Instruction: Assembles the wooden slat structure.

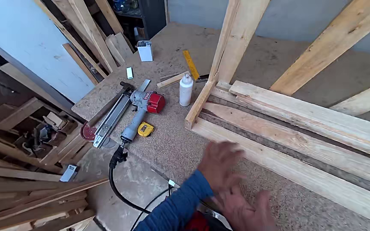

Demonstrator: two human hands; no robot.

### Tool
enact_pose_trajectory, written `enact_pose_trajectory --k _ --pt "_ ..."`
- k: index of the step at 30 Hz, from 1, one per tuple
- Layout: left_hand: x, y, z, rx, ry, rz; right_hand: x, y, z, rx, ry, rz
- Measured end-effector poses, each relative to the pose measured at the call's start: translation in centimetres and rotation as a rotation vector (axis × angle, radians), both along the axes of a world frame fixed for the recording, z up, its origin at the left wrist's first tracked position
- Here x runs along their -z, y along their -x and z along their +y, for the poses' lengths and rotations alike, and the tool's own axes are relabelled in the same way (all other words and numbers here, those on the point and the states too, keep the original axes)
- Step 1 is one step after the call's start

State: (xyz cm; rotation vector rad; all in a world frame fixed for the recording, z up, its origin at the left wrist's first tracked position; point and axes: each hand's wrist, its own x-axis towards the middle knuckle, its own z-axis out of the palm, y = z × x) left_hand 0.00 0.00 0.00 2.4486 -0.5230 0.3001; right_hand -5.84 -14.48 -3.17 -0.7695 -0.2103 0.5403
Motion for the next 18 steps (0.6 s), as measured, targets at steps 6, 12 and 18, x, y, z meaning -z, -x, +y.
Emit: enact_pose_trajectory --k 6,12,18 --pt "1.5 -0.3 21.6 -0.474 -0.244 -0.043 -2.1 1.0 0.2 0.213 1.155 -0.437" --pt "5.8 0.4 26.7 -0.456 -0.444 -0.055 6.6 5.0 -6.1 0.799 1.847 -0.755" --pt "5.7 -2.8 25.4 -0.316 -0.332 -0.077 6.7 4.7 -5.4 0.886 1.863 -0.726"
